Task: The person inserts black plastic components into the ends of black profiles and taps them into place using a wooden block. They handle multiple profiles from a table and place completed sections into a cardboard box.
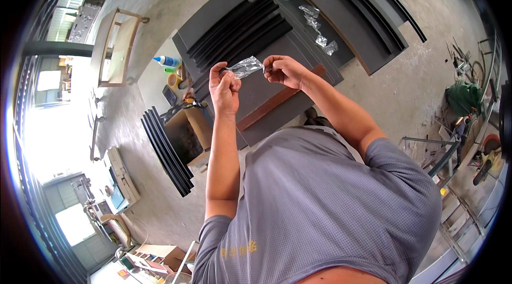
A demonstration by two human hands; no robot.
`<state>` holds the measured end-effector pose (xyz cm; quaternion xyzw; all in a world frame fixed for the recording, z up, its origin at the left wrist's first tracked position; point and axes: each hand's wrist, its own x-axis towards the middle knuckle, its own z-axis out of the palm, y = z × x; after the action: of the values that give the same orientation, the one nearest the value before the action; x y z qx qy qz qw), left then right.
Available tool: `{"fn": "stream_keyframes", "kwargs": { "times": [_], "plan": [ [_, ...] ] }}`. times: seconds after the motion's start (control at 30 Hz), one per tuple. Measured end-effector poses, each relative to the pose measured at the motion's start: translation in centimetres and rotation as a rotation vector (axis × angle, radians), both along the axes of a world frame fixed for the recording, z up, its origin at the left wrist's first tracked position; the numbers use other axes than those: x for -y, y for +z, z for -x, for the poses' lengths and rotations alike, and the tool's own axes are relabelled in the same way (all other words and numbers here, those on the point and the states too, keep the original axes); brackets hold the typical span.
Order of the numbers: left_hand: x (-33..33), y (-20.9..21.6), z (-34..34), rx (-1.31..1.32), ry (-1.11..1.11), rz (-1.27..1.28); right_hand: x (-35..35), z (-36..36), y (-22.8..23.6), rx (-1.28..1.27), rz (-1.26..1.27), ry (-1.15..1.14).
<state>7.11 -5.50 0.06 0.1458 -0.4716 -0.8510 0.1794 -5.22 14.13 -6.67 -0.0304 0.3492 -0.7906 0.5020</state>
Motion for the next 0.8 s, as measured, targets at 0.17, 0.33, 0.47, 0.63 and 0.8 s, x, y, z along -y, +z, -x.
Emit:
{"fn": "stream_keyframes", "kwargs": {
  "times": [0.17,0.33,0.47,0.63,0.8],
  "plan": [
    [0.0,0.0,1.1,-0.001,-0.073,-0.017,-0.7,-0.4,2.5,0.170,0.097,0.169],
    [-1.1,-0.4,2.2,0.172,-0.193,0.161,-1.3,1.0,1.6,-0.033,-0.079,0.135],
    [-1.8,-1.4,2.3,0.182,-0.245,0.274,-3.0,2.9,3.9,-0.355,-0.391,0.237],
    [-1.0,-4.0,3.1,0.153,-0.185,0.602,-4.2,6.3,2.3,-0.615,-0.668,-0.042],
    [1.8,-6.0,0.0,0.593,-0.120,1.830,-11.4,15.2,-6.4,-0.182,-0.823,-0.506]
  ]
}}
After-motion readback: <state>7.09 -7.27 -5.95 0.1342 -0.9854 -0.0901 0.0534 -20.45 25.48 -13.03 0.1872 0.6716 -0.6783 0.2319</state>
